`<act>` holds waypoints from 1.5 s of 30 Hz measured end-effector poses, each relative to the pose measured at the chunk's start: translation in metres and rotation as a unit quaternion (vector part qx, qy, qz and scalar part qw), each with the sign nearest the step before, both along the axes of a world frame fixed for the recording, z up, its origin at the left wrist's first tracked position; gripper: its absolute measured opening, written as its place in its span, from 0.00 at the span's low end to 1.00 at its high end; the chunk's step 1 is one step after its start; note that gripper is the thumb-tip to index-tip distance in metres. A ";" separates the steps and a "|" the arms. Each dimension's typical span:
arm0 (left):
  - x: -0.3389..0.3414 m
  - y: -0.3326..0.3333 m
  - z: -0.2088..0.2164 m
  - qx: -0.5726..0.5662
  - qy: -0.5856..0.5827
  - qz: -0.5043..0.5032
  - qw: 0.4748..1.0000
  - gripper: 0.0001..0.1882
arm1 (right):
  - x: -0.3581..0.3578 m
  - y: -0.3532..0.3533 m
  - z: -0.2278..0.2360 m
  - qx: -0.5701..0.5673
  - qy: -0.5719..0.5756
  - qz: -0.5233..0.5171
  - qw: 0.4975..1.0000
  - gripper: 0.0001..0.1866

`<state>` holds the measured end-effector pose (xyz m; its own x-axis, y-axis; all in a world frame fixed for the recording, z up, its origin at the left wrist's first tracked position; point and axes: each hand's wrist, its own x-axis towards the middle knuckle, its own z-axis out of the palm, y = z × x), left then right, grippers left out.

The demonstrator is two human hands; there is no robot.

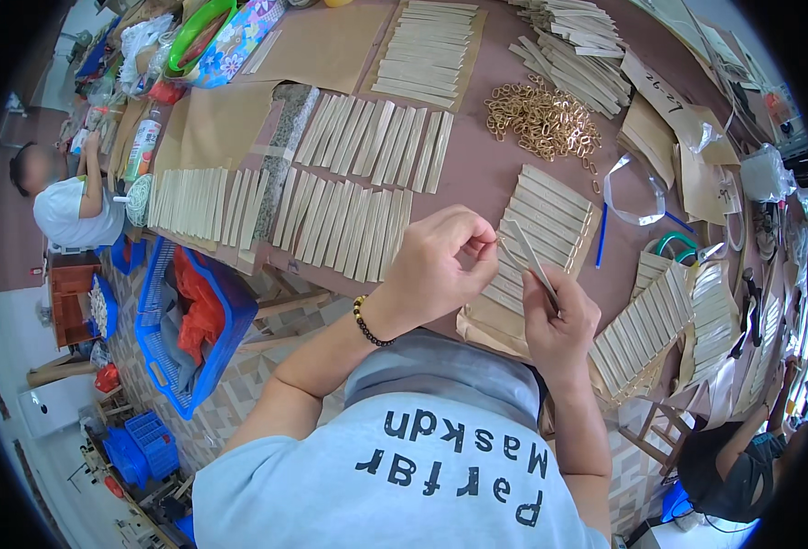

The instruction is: The person assembles small craft kits by placing thin wooden sticks into brown paper envelopes. They pick up sticks from a pile, insert them into the envelopes, and occasionally use a blue pen to mark the packages. The process is repetitive, involving handling individual sticks and envelopes one at a time.

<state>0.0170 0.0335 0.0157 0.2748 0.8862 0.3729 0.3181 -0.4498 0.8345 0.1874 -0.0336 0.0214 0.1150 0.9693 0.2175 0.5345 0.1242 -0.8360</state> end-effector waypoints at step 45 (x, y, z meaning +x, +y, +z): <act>0.007 -0.001 -0.008 0.007 0.023 -0.006 1.000 0.06 | -0.005 0.006 -0.002 -0.022 0.039 -0.011 0.999 0.05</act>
